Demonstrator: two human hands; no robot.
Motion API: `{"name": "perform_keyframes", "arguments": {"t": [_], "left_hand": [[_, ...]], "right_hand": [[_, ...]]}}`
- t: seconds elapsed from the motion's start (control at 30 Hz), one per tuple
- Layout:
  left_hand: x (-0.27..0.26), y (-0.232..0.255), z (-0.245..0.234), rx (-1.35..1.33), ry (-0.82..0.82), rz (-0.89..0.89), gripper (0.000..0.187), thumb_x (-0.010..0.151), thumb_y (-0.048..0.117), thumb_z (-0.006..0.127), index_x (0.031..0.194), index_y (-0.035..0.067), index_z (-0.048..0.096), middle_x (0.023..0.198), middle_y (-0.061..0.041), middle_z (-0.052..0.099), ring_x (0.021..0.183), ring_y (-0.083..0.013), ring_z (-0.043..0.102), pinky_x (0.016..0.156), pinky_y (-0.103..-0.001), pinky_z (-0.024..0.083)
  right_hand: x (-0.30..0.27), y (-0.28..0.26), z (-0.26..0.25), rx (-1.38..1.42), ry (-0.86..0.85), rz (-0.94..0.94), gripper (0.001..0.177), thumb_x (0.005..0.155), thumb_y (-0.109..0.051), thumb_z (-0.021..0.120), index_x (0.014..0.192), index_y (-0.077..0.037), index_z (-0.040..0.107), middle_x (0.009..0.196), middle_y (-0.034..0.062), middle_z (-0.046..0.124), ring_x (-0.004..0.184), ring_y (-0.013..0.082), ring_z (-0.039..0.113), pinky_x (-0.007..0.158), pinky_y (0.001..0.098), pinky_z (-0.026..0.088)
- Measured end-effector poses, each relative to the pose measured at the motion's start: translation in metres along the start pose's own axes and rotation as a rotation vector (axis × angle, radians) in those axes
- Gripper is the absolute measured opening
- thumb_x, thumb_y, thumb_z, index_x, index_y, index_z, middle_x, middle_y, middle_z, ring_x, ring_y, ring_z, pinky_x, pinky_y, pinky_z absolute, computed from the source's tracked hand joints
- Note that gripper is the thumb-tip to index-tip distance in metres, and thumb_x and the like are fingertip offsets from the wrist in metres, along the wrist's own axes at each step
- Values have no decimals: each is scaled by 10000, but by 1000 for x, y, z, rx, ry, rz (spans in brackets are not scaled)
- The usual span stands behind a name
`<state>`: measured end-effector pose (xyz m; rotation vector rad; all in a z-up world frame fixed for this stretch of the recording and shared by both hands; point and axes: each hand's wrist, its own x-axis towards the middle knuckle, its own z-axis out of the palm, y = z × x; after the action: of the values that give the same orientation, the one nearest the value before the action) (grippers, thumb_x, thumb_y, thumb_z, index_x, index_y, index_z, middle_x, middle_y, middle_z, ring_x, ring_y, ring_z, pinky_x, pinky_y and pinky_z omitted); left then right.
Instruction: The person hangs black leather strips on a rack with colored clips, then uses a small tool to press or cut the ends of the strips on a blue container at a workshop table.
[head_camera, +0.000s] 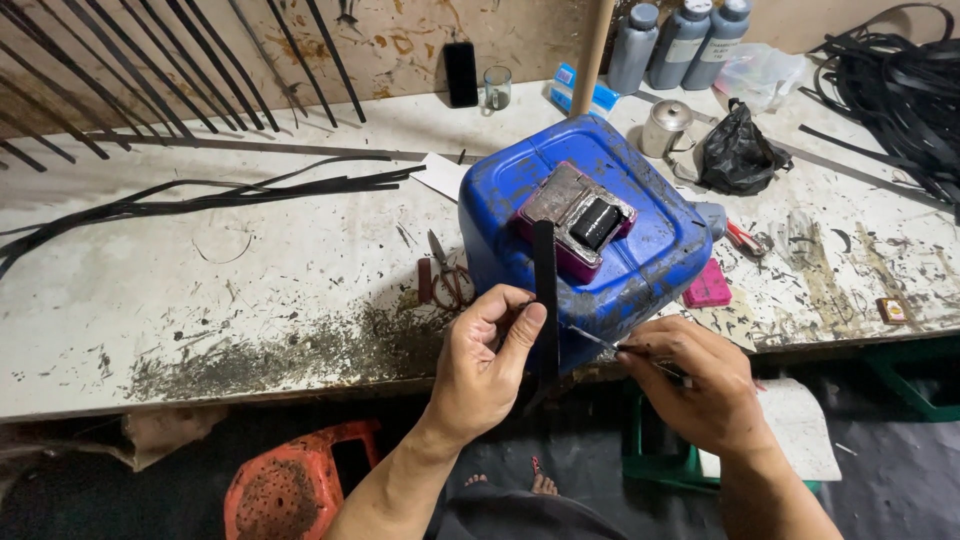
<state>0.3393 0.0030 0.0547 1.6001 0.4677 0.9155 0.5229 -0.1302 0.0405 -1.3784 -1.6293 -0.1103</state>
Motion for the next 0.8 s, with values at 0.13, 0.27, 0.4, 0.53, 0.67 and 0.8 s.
{"name": "perform_keyframes", "arguments": {"t": [0.13, 0.27, 0.4, 0.53, 0.67, 0.8], "left_hand": [[-1, -1, 0, -28, -7, -23, 153, 1046, 195, 604, 930, 96, 622, 713, 92, 433, 621, -31, 366, 550, -219, 346], [0, -1, 0, -39, -6, -13, 148, 1045, 188, 607, 932, 93, 621, 738, 92, 440, 649, -27, 376, 571, -212, 359], [0, 1, 0, -17, -10, -21, 169, 1042, 218, 605, 929, 94, 628, 744, 87, 456, 663, -36, 398, 590, -220, 371], [-1, 1, 0, -12, -13, -32, 165, 1041, 218, 608, 930, 98, 625, 718, 92, 434, 632, -31, 378, 560, -222, 346], [-1, 2, -1, -13, -18, -34, 173, 1043, 225, 604, 922, 103, 616, 708, 93, 411, 615, -32, 355, 543, -229, 329], [0, 0, -2, 2, -13, -4, 159, 1041, 208, 608, 947, 84, 640, 754, 81, 488, 669, -39, 418, 599, -219, 398]], "right_hand": [[-1, 1, -3, 81, -23, 53, 106, 863, 10, 745, 916, -3, 654, 863, 112, 726, 759, 206, 710, 709, 290, 567], [1, 1, 0, 94, -12, 45, 105, 880, 14, 723, 883, 8, 618, 837, 116, 702, 747, 217, 694, 705, 297, 562], [2, -1, 3, 77, -10, 44, 104, 894, 19, 711, 895, 4, 608, 839, 127, 681, 730, 225, 662, 700, 302, 533], [2, -1, 4, 61, -12, 40, 89, 895, 7, 714, 893, -3, 625, 837, 123, 694, 727, 220, 677, 694, 297, 543], [0, -1, 1, 40, -15, 36, 103, 879, 16, 732, 904, -5, 635, 869, 123, 718, 761, 218, 704, 714, 297, 561], [-2, -1, -3, 29, 5, 53, 102, 879, 7, 734, 911, -2, 638, 838, 119, 699, 734, 212, 682, 682, 287, 538]]}}
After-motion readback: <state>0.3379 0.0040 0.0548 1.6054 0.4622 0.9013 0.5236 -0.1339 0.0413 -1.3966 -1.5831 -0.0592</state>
